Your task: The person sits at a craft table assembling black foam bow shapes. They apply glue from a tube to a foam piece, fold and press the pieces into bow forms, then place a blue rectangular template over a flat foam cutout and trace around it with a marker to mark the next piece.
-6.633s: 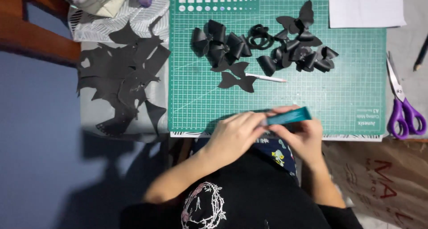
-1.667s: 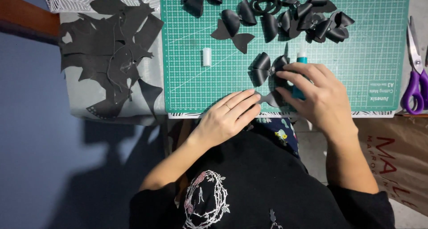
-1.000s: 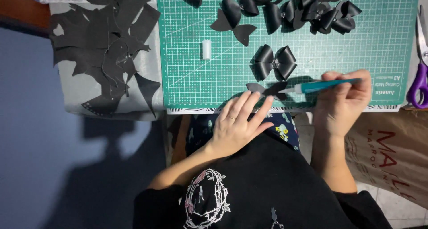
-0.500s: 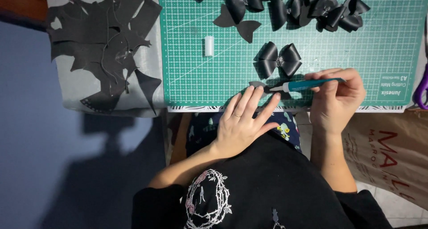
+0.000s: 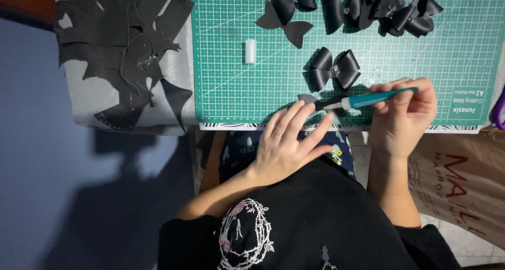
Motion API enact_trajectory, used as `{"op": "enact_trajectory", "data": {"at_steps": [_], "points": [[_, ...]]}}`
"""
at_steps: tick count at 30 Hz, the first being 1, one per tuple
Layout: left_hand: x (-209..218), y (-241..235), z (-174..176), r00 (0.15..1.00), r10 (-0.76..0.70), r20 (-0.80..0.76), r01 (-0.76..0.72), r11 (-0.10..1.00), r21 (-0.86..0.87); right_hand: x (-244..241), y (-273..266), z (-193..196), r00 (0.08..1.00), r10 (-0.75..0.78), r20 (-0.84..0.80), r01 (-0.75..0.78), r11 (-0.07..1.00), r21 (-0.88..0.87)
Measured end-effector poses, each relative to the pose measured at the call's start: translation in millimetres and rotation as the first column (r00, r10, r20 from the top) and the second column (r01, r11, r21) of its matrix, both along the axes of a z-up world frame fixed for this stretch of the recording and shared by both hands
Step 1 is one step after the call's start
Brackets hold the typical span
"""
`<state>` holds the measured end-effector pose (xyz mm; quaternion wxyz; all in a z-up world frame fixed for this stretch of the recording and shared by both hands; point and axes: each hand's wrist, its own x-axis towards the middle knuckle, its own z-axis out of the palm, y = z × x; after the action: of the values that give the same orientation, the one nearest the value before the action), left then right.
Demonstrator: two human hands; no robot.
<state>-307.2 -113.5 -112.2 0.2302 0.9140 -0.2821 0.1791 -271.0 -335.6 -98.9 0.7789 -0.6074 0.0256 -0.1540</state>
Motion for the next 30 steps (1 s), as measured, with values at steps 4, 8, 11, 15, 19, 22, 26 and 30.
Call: {"op": "enact_trajectory", "data": {"at_steps": [4,8,11,15,19,22,26,30], "points": [[23,3,24,1.0,0.017,-0.026,-0.026,0.915,-0.403,0,3,6,0.999,0.007,-0.043,0.005,0.966,0.26],[31,9,60,0.983,-0.111,-0.146,0.017,0.846,-0.532,-8,7,7,0.998,0.035,-0.051,-0.018,0.952,0.305],[32,11,67,0.983,-0.123,-0.135,0.025,0.822,-0.57,-14,9,9,0.997,0.001,-0.078,0.024,0.948,0.317],[31,11,70,0.98,-0.122,-0.16,0.0,0.795,-0.607,-26,23,20,0.999,0.045,0.01,-0.045,0.994,0.098],[30,11,71,0.991,-0.071,-0.117,-0.011,0.811,-0.585,-36,40,32,0.986,0.102,0.13,-0.08,0.983,-0.168],[29,14,76,0.997,-0.043,-0.068,-0.002,0.83,-0.557,-42,45,38,0.98,0.072,0.188,-0.019,0.963,-0.269],[36,21,46,0.999,0.029,0.013,-0.018,0.842,-0.539,-37,26,18,0.892,0.122,0.436,-0.072,0.989,-0.128],[33,28,68,0.992,-0.038,-0.12,-0.043,0.791,-0.611,-47,29,28,0.968,0.019,0.25,0.006,0.995,-0.099]]}}
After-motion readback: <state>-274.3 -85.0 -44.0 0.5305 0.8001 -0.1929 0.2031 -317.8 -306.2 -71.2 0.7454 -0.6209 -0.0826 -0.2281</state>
